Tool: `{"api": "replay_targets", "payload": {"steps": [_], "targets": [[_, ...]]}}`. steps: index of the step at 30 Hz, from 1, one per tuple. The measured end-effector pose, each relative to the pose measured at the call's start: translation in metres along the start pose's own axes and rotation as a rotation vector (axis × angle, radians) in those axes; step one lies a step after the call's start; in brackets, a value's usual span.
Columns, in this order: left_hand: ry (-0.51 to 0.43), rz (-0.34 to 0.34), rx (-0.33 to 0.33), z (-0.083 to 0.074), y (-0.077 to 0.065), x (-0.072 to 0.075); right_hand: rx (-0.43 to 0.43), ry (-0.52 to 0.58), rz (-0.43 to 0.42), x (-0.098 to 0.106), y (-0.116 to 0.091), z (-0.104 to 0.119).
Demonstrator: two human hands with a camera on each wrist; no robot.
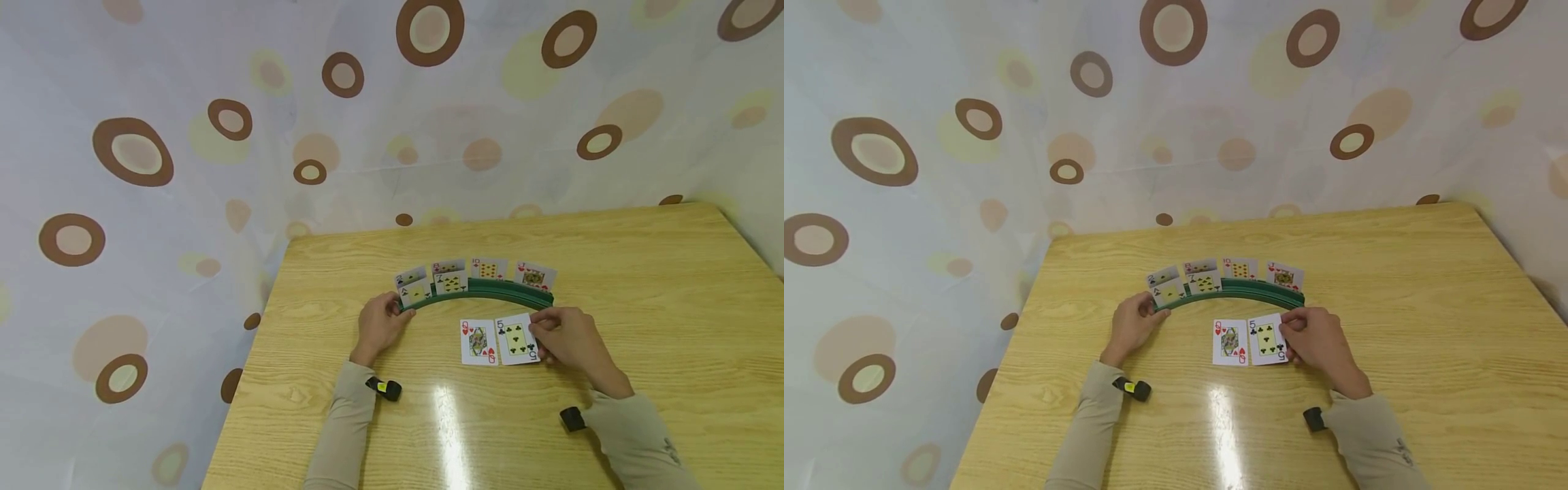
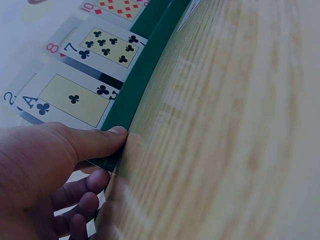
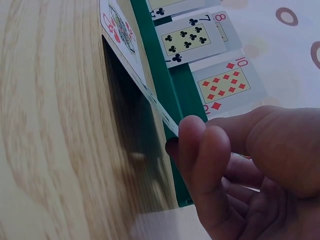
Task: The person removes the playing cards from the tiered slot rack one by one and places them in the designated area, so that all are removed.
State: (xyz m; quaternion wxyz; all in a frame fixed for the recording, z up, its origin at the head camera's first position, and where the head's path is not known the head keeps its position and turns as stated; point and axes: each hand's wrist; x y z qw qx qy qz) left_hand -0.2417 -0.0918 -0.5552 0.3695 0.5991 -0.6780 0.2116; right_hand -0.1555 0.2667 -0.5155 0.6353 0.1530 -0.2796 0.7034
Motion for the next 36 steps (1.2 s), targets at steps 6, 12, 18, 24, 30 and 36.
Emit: {"api": "replay_targets", "payload": {"steps": [6, 12, 18, 24, 30, 36], "targets": [[0.004, -0.001, -0.004, -0.0012, -0.0001, 0.0009, 0.017, 0.002, -0.010, -0.0031, 0.0005, 0.0011], [0.016, 0.007, -0.003, -0.0008, 0.0009, 0.0008, 0.006, 0.008, -0.013, -0.0051, 0.0022, 0.0014], [0.022, 0.007, -0.005, -0.0015, 0.0004, 0.0011, 0.000, 0.000, -0.009, -0.0065, 0.0034, 0.0023], [0.018, 0.005, -0.003, -0.0015, -0.0002, 0.0010, 0.002, -0.008, -0.008, -0.0065, 0.0031, 0.0020], [0.002, -0.001, -0.001, -0.0009, 0.0003, 0.0007, 0.013, -0.019, -0.009, -0.0075, 0.0030, 0.0004], [0.003, -0.004, -0.001, -0.0009, -0.0004, 0.0009, 0.009, -0.029, -0.010, -0.0092, 0.0016, 0.0001]]}}
Point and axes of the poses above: each hand's wrist, its own y-axis towards the middle knuckle, its own x-axis out of the back of the hand, z = x × y, and after that the axes turned 1 degree about -x, right-handed
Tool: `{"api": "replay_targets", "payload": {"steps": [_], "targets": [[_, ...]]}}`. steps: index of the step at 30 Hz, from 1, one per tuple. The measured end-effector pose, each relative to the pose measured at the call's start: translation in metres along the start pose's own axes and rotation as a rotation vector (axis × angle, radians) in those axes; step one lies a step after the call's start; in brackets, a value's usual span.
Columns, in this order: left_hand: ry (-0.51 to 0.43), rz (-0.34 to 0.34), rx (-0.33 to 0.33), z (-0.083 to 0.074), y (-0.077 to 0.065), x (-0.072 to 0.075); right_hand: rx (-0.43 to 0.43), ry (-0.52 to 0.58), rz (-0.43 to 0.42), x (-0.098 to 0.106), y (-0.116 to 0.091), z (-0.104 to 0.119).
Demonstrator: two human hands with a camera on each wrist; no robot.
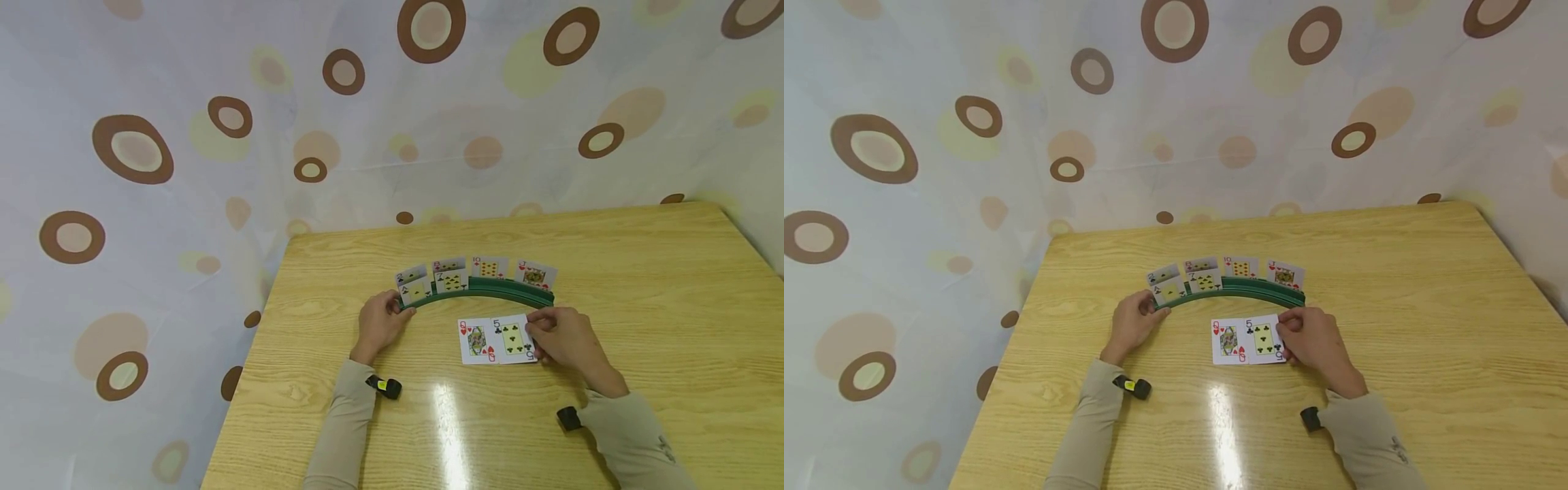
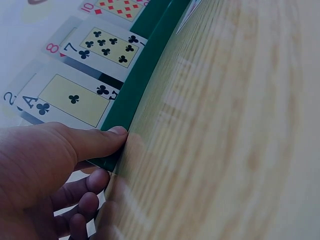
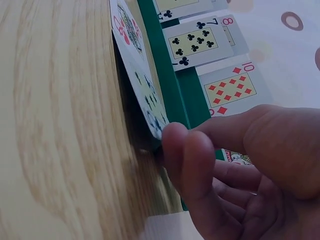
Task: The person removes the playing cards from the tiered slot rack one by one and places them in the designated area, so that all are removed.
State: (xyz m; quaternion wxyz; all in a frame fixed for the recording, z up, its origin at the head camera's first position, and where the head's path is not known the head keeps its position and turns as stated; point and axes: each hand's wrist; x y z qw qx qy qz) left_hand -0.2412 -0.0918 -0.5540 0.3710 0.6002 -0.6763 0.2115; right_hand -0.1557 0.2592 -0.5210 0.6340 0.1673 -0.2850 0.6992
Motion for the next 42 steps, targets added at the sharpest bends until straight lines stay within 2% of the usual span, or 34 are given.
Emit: {"api": "replay_targets", "payload": {"steps": [11, 18, 27, 36, 42], "targets": [[0.006, 0.002, -0.002, 0.000, -0.001, 0.001, -0.011, -0.081, -0.021, 0.003, -0.003, 0.003], [-0.002, 0.001, 0.007, 0.000, 0.000, -0.001, -0.007, -0.053, -0.013, 0.003, -0.004, 0.004], [-0.004, -0.002, 0.002, 0.000, 0.000, 0.000, 0.096, -0.063, -0.105, -0.002, -0.005, 0.013], [0.006, -0.002, 0.007, 0.001, -0.002, 0.000, 0.094, 0.088, -0.116, -0.010, 0.005, 0.024], [0.004, -0.001, -0.003, 0.000, -0.002, 0.001, 0.158, 0.074, -0.170, -0.014, 0.013, 0.029]]}}
Point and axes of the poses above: each hand's wrist, its own y-axis towards the middle knuckle, its own x-axis out of the back of the hand, z = x × y, and after that the axes turned 1 degree about -x, right-handed
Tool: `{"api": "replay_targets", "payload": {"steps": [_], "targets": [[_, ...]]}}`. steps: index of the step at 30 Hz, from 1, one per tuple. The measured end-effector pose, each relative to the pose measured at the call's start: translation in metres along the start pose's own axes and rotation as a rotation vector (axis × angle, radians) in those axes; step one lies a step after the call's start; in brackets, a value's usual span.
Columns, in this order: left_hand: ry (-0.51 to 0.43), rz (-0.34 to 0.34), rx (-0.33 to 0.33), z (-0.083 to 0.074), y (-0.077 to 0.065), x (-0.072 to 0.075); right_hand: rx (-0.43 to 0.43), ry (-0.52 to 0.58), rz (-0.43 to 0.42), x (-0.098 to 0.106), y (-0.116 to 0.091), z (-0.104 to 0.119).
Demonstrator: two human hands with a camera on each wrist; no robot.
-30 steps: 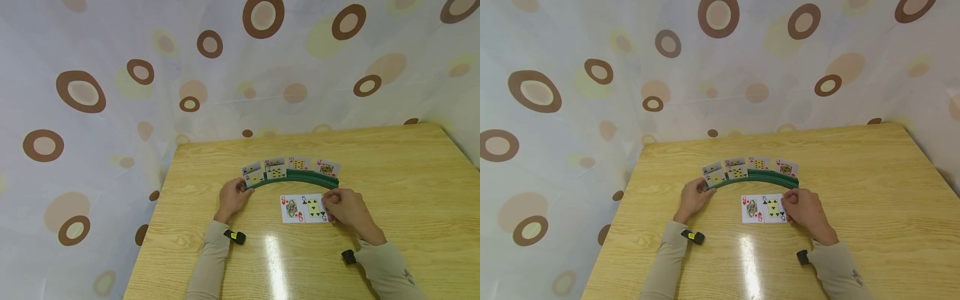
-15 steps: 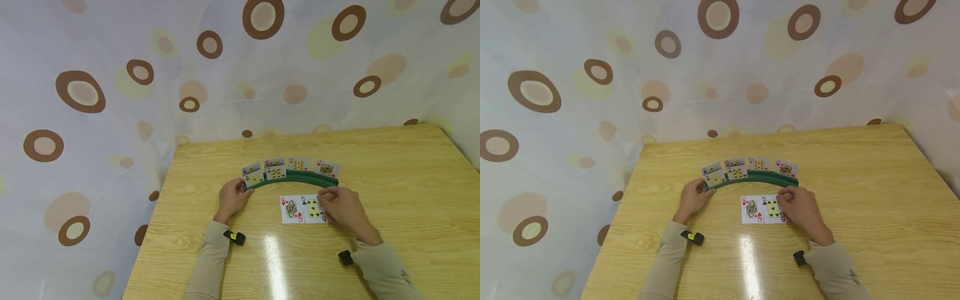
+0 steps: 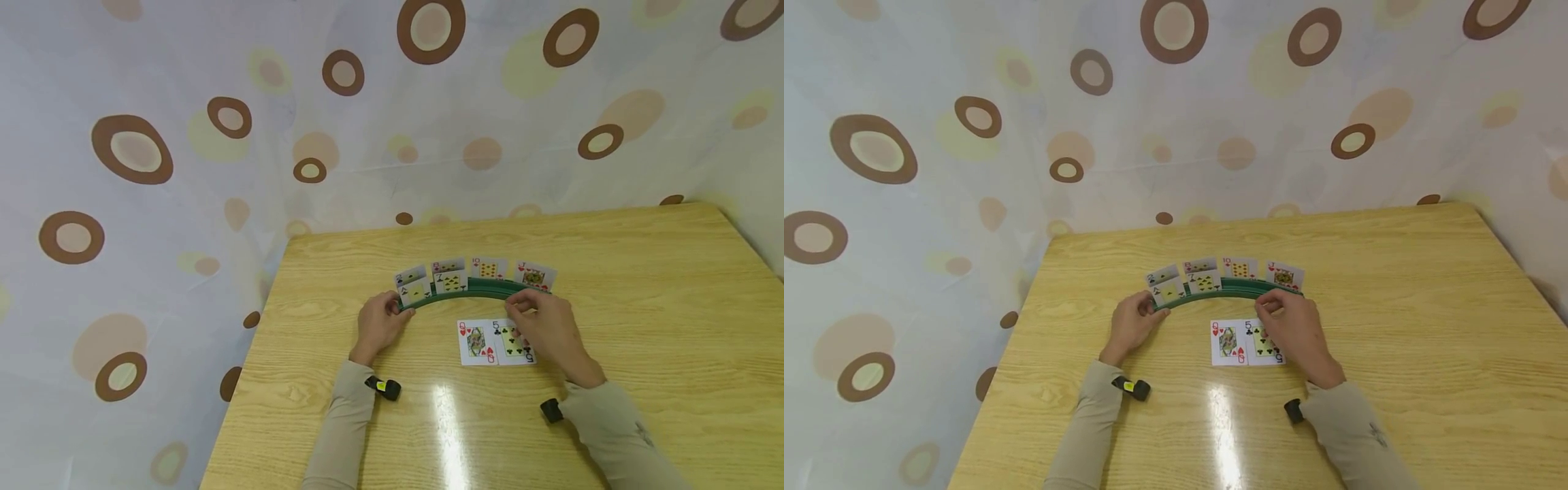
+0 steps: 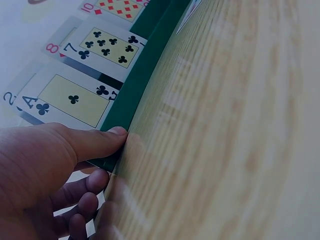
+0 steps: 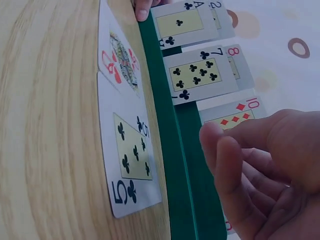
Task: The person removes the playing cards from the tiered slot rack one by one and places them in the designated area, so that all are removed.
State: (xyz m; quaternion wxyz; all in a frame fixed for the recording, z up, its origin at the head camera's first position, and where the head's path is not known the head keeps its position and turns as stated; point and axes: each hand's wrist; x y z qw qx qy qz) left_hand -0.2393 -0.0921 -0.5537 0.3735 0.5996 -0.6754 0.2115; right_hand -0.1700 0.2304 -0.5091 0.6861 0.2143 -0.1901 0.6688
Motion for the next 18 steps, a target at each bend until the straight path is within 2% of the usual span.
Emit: {"api": "replay_targets", "payload": {"steps": [8, 18], "targets": [[0.002, 0.002, 0.002, 0.001, 0.001, -0.001, 0.175, -0.117, -0.104, -0.012, 0.013, 0.005], [-0.006, 0.010, 0.012, 0.003, 0.003, -0.001, 0.257, -0.129, -0.124, -0.023, 0.033, 0.012]]}}
Point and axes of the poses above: each hand's wrist, its own y-axis towards the middle knuckle, its own x-axis out of the back of the hand, z = x × y, and after that the axes turned 1 degree about -x, right-handed
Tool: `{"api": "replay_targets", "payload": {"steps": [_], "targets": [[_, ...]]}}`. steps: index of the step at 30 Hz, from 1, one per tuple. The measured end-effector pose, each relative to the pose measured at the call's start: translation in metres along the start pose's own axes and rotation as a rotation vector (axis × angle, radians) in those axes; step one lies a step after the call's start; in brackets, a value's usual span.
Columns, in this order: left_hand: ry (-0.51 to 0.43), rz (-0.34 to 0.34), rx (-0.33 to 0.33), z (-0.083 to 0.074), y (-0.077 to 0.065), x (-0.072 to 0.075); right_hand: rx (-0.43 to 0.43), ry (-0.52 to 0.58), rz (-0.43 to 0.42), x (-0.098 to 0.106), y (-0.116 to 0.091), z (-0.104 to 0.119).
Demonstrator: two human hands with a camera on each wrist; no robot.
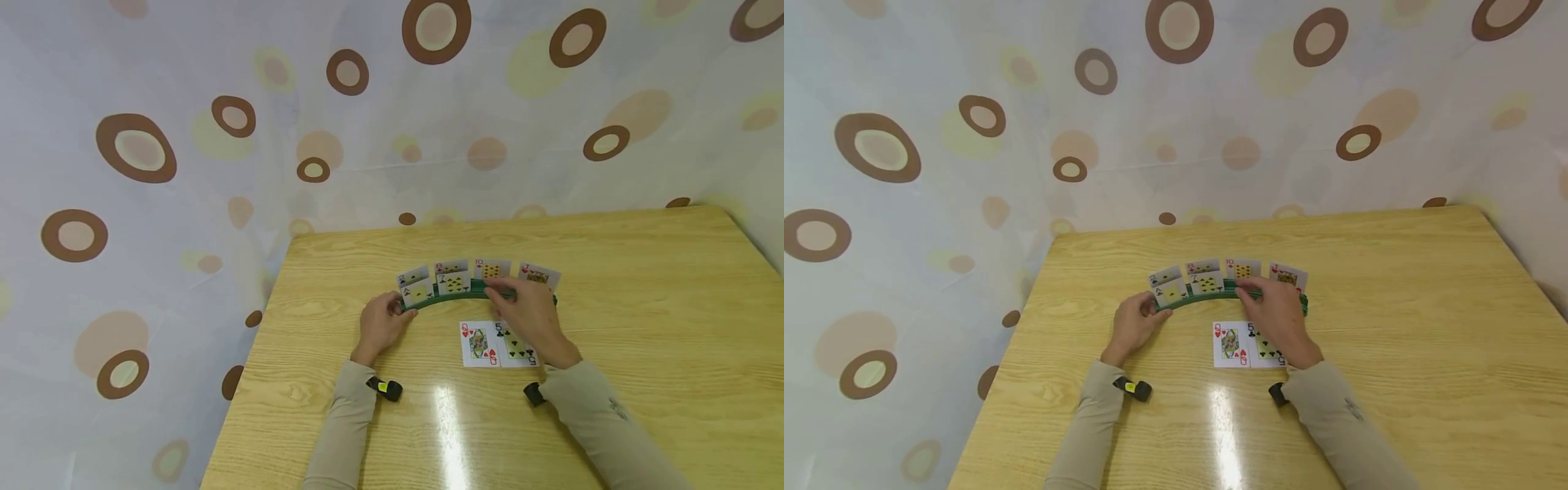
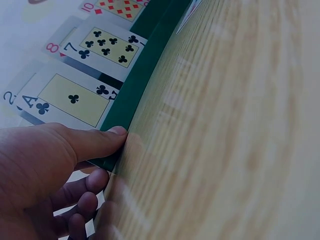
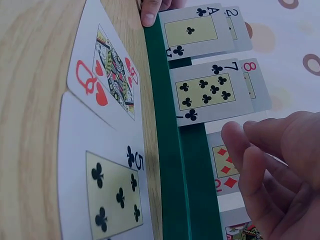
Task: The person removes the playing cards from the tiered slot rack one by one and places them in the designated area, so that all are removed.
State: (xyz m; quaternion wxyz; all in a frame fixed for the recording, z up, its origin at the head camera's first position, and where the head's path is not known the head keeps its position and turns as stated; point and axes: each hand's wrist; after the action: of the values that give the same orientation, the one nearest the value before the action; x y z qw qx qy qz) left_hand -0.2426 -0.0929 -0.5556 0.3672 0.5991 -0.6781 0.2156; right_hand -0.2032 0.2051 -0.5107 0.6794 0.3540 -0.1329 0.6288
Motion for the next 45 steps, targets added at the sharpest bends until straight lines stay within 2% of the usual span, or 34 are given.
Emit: {"api": "replay_targets", "payload": {"steps": [7, 13, 25, 30, 45], "targets": [[0.001, 0.003, -0.002, 0.000, 0.000, -0.001, 0.029, -0.015, -0.028, -0.009, 0.010, 0.001], [0.002, -0.010, -0.011, -0.002, 0.000, 0.000, -0.004, 0.023, -0.002, -0.019, 0.016, 0.003], [-0.007, -0.011, 0.007, -0.001, -0.002, 0.000, -0.044, 0.090, 0.038, -0.028, 0.016, -0.001], [-0.008, -0.008, 0.012, -0.003, -0.001, 0.000, -0.059, 0.081, 0.032, -0.030, 0.018, -0.001], [-0.015, -0.010, -0.001, -0.001, -0.002, 0.001, -0.032, 0.071, 0.033, -0.037, 0.020, 0.001]]}}
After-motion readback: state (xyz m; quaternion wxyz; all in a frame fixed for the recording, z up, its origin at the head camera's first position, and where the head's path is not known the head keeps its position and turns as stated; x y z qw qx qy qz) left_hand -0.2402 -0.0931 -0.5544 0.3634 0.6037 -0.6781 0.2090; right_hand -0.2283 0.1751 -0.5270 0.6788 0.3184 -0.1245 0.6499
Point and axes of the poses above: each hand's wrist, its own y-axis towards the middle knuckle, its own x-axis out of the back of the hand, z = x × y, and after that the axes turned 1 degree about -x, right-handed
